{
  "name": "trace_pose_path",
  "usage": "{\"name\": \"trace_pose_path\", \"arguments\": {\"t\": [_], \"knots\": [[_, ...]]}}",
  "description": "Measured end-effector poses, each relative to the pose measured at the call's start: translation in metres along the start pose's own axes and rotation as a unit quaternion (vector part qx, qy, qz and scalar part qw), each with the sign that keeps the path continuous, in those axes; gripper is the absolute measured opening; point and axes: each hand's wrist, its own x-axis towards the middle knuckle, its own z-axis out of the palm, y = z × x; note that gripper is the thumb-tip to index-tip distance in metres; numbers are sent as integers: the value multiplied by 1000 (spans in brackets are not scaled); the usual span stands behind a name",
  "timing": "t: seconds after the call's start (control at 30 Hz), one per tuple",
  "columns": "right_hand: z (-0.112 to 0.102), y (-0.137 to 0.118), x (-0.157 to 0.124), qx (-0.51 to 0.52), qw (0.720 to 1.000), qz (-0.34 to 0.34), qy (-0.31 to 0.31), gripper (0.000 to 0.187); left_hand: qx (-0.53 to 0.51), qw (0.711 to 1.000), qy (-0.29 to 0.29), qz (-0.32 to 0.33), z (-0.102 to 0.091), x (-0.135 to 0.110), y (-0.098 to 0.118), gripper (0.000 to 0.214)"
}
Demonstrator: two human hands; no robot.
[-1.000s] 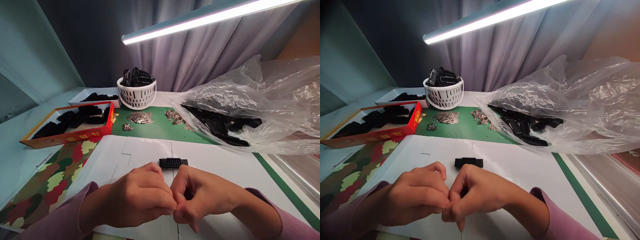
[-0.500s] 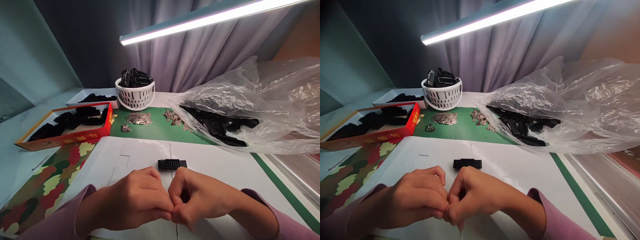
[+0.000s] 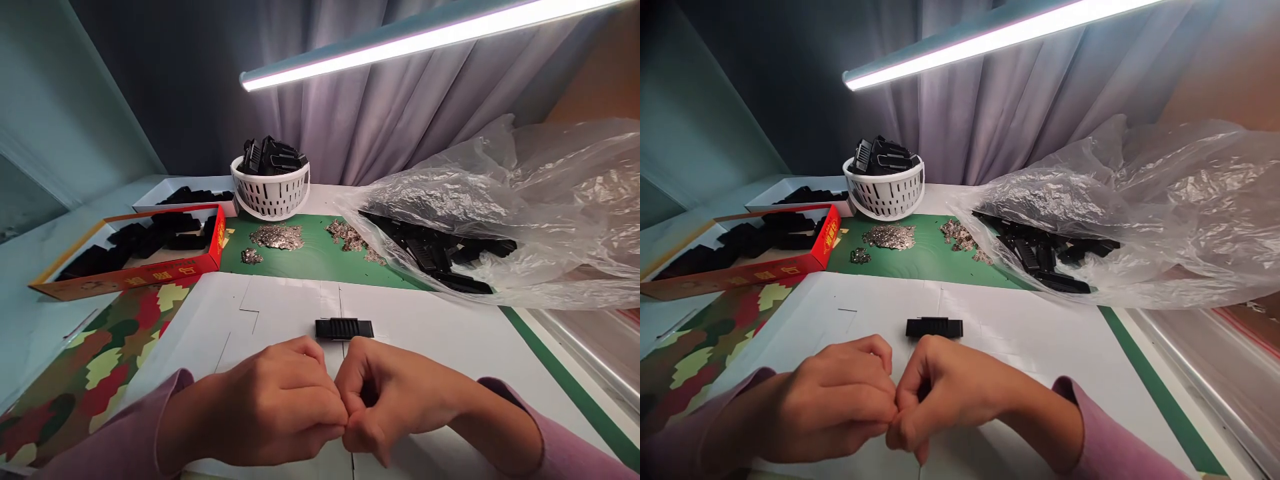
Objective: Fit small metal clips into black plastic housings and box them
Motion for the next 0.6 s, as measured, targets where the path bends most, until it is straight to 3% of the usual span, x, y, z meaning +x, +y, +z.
{"name": "trace_pose_path", "arguments": {"t": [0.23,0.6], "knots": [[-1,4,-1,44,999,-6,-16,17,-28,1000,9,-7,1,-2,0,12],[0,-1,0,3,1000,-9,10,17,-75,996,44,-8,5,-2,-4,6]]}}
